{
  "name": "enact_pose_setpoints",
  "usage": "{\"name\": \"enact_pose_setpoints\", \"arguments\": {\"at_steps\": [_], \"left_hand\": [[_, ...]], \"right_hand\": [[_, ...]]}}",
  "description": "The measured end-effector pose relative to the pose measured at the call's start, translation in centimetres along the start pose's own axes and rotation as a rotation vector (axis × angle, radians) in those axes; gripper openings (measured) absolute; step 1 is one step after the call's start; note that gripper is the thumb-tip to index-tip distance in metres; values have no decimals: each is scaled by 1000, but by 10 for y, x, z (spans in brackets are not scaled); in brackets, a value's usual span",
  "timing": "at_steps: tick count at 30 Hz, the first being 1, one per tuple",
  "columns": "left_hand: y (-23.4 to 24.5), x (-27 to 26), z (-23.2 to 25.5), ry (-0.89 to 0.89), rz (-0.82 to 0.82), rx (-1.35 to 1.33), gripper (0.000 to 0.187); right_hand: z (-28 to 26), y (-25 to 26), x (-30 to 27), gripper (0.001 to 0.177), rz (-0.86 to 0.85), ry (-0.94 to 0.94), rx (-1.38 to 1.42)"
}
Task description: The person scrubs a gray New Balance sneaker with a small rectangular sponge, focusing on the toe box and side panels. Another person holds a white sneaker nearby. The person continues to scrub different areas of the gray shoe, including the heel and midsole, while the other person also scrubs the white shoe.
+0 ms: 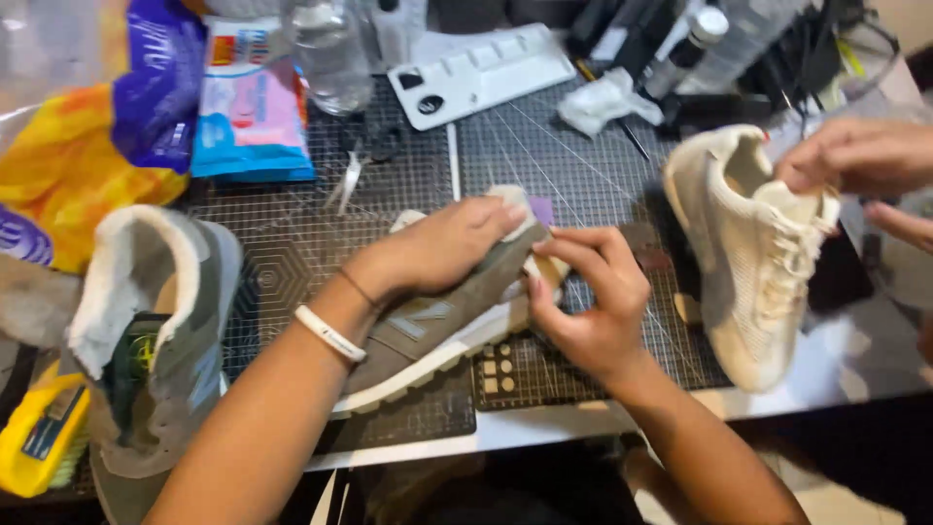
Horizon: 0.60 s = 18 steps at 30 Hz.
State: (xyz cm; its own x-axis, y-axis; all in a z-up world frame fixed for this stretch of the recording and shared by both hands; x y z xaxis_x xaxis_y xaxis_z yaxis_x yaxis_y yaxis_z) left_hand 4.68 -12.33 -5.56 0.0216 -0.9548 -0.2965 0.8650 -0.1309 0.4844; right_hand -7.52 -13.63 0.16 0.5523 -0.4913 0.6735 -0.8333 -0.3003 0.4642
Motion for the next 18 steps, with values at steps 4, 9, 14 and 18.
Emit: {"name": "enact_pose_setpoints", "arguments": {"at_steps": [4,9,14,18], "left_hand": [[3,-12,18,-61,46,-9,48],[-6,-19,24,-78,49,0,43],[-16,-30,31,-98,46,27,40],[-33,-34,29,-124,25,179,37]], "right_hand": [[4,4,-2,19,11,13,114],[3,8,-8,19,-5,23,105],[-14,26,-16,26,68,173,-3],[-40,58,-12,38,4,184,-235]]}}
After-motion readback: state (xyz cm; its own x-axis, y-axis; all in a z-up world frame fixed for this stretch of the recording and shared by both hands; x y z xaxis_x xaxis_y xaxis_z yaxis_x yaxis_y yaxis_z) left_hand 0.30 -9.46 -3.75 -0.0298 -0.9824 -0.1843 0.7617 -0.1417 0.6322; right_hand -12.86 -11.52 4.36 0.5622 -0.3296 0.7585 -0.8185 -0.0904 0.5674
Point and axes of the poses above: each hand's wrist, its own x-axis towards the middle knuckle, its own y-axis out of the back of the hand, z = x × y, the point moved 9 cm from there along x, towards the middle knuckle, and after that the axes turned 2 degrees about x, right-handed, at the moved point
